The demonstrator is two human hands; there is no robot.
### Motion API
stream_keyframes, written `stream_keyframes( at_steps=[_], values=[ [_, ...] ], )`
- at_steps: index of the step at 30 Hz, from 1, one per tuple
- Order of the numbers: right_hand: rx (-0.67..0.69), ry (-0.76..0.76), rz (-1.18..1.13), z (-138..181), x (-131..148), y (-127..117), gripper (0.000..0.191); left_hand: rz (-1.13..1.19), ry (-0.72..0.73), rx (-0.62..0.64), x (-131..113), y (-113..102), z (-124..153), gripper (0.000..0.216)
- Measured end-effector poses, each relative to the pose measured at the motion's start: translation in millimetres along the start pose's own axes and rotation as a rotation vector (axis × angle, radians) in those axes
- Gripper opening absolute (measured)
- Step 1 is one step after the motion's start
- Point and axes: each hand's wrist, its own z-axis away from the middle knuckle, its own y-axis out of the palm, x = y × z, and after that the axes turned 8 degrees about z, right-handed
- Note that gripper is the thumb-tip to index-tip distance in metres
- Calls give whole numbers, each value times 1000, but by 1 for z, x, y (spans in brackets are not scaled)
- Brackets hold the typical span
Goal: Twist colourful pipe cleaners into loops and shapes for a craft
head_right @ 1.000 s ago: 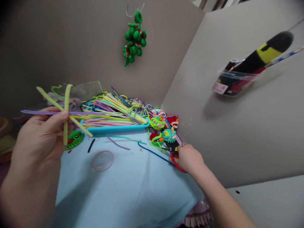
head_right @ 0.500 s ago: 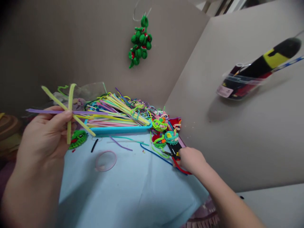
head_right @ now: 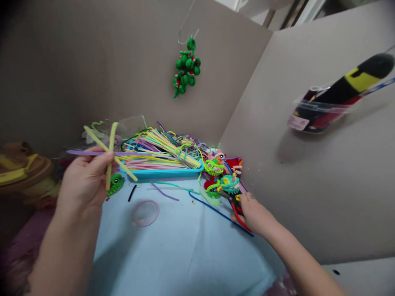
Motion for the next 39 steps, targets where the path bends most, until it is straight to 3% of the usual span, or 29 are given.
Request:
stream_keyframes(
  at_steps=[4,8,10,15,19,23,26,31,35,39],
  values=[
    [-42,48,128,4,-6,-1,40,-38,-34,-4,9,-3,-4,32],
    [-136,244,278,9,3,-32,32,-42,-28,1,16,-5,-6,34],
    [-145,255,244,7,21,-48,30,-32,-26,7,19,-5,-6,34],
    [-66,-96,-87,-24,93,-55,30,-43,-15,35,25,-3,-3,34],
    [-37,-199,-295,-65,142,-46,34,-44,-2,24,23,-5,-3,33],
    [-95,-236,-369,-89,162,-41,36,-50,-27,-7,17,-7,-6,35],
    [-266,-214,-544,-91,147,-32,23,-48,-46,-35,14,-8,-9,35],
    [-466,57,-641,-75,76,-3,25,-52,-58,-45,18,-6,-12,31],
    [-394,203,-604,-52,38,22,25,-56,-41,-51,26,-2,-11,30],
    [-262,167,-602,-38,38,36,24,-65,-54,-39,30,0,-9,30]
  ],
)
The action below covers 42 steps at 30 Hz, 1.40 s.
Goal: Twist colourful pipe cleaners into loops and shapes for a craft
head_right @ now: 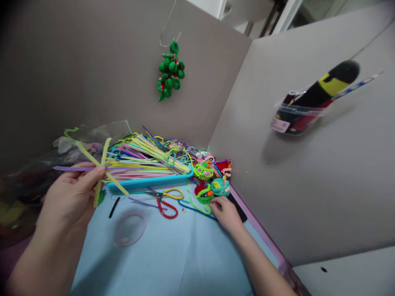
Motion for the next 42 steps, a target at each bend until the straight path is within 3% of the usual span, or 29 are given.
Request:
stream_keyframes(
  at_steps=[6,12,18,29,33,37,42],
  values=[
    [-20,-76,120,3,0,2,25,-11,30,12,-1,-2,1,28],
    [95,12,307,0,1,7,18,-13,55,31,4,-2,-1,29],
    [149,2,304,-4,0,9,14,-34,31,77,11,-3,0,34],
    [191,-189,287,-7,-6,21,10,-50,-44,147,22,-7,4,35],
    [117,-178,204,-12,-8,5,16,-73,-52,143,22,-7,4,35],
    [-96,-122,73,-22,27,-41,18,-114,-60,150,24,-9,4,37],
    [-212,-335,-356,-26,136,-75,15,-216,-49,240,30,-8,7,33]
  ],
)
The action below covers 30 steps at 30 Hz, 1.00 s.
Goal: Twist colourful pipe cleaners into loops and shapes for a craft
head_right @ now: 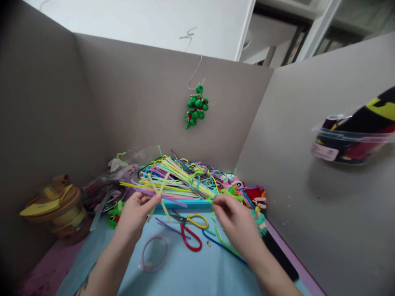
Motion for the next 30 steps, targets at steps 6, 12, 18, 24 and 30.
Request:
stream_keyframes(
  at_steps=[6,12,18,24,30],
  values=[
    [-73,-179,-244,-20,65,49,12,-256,106,62,-1,8,8,23],
    [-138,-247,-215,-21,58,64,13,-379,152,69,10,14,11,17],
    [-49,-249,-177,-24,51,66,12,-447,185,25,20,19,13,16],
    [14,-251,-199,-22,51,73,13,-676,367,13,21,13,16,13],
    [50,-233,-280,-22,53,73,15,-886,608,74,22,10,18,17]
  ],
)
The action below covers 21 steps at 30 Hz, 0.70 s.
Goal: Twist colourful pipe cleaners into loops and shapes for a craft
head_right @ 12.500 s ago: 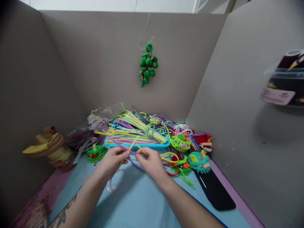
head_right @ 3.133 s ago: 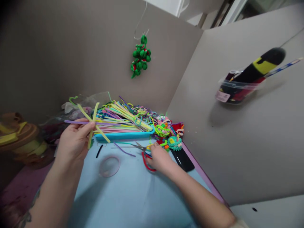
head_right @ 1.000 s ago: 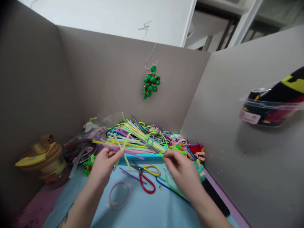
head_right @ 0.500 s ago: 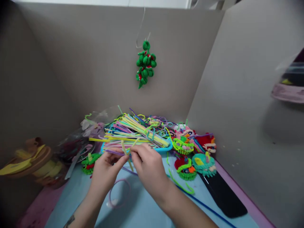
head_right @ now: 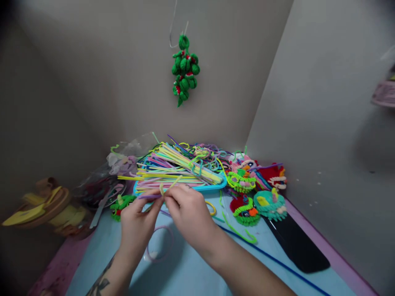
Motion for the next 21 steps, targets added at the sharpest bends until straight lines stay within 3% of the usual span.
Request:
stream_keyframes(
  at_steps=[8,21],
  values=[
    [-9,67,-63,-2,1,-1,17,-31,122,31,1,-1,-1,16],
    [17,175,-125,-2,-6,5,16,128,6,22,1,2,-6,9]
  ],
)
